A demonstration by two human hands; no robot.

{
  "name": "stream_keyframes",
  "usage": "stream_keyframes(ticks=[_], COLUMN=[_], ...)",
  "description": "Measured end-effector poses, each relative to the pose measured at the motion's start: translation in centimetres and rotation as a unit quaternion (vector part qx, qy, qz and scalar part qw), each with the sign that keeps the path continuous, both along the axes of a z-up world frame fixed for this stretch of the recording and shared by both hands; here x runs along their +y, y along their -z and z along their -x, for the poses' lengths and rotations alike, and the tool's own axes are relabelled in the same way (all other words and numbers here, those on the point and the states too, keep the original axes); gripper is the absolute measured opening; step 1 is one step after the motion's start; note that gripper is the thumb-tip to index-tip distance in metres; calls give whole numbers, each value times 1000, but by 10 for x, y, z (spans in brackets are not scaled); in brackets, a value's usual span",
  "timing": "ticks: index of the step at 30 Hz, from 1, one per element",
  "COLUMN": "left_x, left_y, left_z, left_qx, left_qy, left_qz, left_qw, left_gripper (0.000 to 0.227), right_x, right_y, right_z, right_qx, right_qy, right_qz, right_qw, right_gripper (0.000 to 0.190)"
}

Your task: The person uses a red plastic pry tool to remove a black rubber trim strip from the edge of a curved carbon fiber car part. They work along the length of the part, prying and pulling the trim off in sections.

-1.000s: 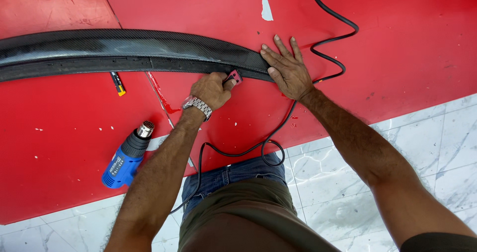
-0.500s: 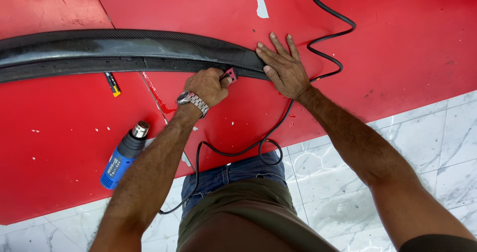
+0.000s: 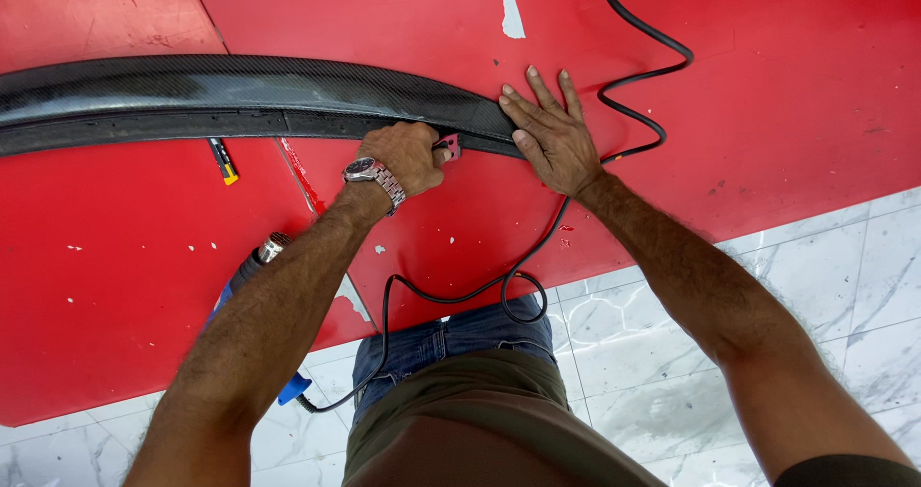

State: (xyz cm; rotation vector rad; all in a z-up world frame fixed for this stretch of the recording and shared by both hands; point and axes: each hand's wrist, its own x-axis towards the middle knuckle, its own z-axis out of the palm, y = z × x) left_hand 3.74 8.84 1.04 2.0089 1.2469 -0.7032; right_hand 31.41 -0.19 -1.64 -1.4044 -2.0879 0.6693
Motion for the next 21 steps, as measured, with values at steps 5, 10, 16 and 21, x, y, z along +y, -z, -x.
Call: stream_keyframes(ticks=[5, 10, 16, 21], left_x=[6, 6, -7, -18], left_y=[-9, 2, -12, -11], left_z=[-2, -1, 2, -2], left_qx=[-14, -14, -51, -36], left_qy=[10, 7, -76, -116], left_qz=[2, -4, 36, 49], left_qw=[1000, 1000, 995, 991], left_gripper=[28, 27, 32, 35], right_x=[-1, -1, -2, -2], right_y=[2, -1, 0, 3], right_z=[-1, 0, -1, -1], right_qx=[-4, -6, -19, -4], right_qy=[-2, -5, -5, 1], right_qz=[5, 14, 21, 11], right_qw=[1000, 1000, 1000, 1000], right_gripper=[48, 49, 49, 50])
